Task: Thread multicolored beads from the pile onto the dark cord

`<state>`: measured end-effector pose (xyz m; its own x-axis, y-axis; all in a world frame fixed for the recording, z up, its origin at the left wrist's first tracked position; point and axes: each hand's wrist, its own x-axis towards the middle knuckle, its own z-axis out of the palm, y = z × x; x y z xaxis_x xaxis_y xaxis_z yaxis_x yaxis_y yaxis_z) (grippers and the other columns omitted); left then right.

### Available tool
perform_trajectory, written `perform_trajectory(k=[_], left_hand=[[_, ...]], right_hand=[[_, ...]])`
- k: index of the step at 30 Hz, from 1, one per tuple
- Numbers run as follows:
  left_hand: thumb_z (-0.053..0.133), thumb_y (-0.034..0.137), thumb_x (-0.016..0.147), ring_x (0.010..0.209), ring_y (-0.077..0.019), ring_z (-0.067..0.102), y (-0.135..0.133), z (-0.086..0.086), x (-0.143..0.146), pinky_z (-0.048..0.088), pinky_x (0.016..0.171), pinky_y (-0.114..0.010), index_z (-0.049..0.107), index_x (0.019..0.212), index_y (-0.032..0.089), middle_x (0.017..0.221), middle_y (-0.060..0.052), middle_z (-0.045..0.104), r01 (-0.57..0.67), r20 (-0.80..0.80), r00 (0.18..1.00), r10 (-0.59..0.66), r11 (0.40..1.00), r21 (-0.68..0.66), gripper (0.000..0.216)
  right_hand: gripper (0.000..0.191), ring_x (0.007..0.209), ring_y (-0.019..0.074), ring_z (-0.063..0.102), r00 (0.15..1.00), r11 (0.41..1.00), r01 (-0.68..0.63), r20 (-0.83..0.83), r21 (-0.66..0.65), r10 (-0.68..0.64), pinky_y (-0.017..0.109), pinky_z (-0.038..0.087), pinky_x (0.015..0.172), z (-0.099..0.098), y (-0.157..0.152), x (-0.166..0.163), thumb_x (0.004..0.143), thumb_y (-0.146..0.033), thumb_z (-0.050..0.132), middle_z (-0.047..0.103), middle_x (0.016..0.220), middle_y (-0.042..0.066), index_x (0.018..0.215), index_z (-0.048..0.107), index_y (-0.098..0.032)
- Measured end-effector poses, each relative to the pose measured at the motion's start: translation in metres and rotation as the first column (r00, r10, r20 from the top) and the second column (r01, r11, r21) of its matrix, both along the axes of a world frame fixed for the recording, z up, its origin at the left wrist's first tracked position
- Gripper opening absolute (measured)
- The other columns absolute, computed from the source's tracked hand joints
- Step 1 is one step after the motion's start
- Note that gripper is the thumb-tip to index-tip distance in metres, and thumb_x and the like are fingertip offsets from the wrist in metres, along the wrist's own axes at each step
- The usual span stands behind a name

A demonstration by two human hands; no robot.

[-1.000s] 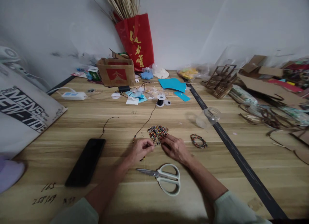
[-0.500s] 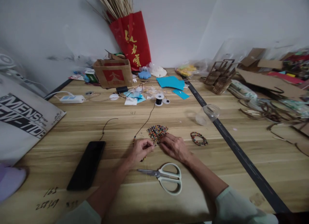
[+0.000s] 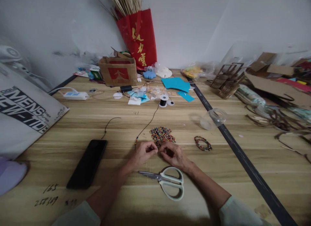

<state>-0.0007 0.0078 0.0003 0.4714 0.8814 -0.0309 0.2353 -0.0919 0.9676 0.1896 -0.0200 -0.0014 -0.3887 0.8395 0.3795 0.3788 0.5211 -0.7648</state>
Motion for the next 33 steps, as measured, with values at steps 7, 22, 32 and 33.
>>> perform_trajectory(k=[7, 22, 32, 33], left_hand=[[0.062, 0.023, 0.072, 0.063, -0.012, 0.053, -0.001, -0.0002, 0.0007, 0.042, 0.059, -0.021, 0.062, 0.069, 0.014, 0.065, 0.0, 0.059, -0.006, 0.012, 1.0, 0.006, 1.0, -0.023, 0.009], [0.063, 0.023, 0.071, 0.064, -0.0123, 0.053, -0.0003, -0.0055, 0.0006, 0.042, 0.061, -0.022, 0.062, 0.069, 0.013, 0.066, -0.001, 0.059, 0.015, 0.039, 0.999, -0.013, 0.999, -0.049, 0.01], [0.061, 0.024, 0.072, 0.066, -0.0134, 0.056, -0.0008, -0.0073, 0.0014, 0.045, 0.063, -0.022, 0.064, 0.07, 0.013, 0.068, -0.002, 0.062, 0.007, 0.008, 1.0, -0.007, 1.0, -0.008, 0.011], [0.061, 0.024, 0.072, 0.066, -0.0135, 0.057, -0.0008, -0.008, 0.0013, 0.045, 0.063, -0.023, 0.064, 0.071, 0.013, 0.067, -0.002, 0.062, 0.007, -0.001, 1.0, -0.007, 1.0, -0.003, 0.011]], right_hand=[[0.011, 0.062, 0.0116, 0.051, 1.0, 1.0, 0.001, -0.012, -0.026, -0.001, 0.021, 0.041, 0.055, -0.0021, 0.0008, -0.0008, 0.089, -0.024, 0.054, 0.058, 0.071, 0.002, 0.082, 0.059, -0.017], [0.01, 0.059, 0.0107, 0.052, 1.0, 0.998, 0.009, -0.016, -0.066, -0.01, 0.019, 0.04, 0.053, -0.0069, 0.0019, -0.0008, 0.087, -0.02, 0.054, 0.058, 0.069, 0.001, 0.081, 0.061, -0.016], [0.011, 0.063, 0.0119, 0.054, 1.0, 0.998, -0.018, -0.027, -0.061, 0.016, 0.021, 0.041, 0.056, -0.0079, 0.0036, 0.0, 0.088, -0.021, 0.055, 0.061, 0.072, 0.002, 0.082, 0.063, -0.017], [0.011, 0.063, 0.0121, 0.054, 1.0, 0.998, -0.014, -0.029, -0.062, 0.013, 0.021, 0.041, 0.057, -0.0076, 0.0036, 0.0, 0.088, -0.021, 0.055, 0.061, 0.072, 0.002, 0.082, 0.064, -0.017]])
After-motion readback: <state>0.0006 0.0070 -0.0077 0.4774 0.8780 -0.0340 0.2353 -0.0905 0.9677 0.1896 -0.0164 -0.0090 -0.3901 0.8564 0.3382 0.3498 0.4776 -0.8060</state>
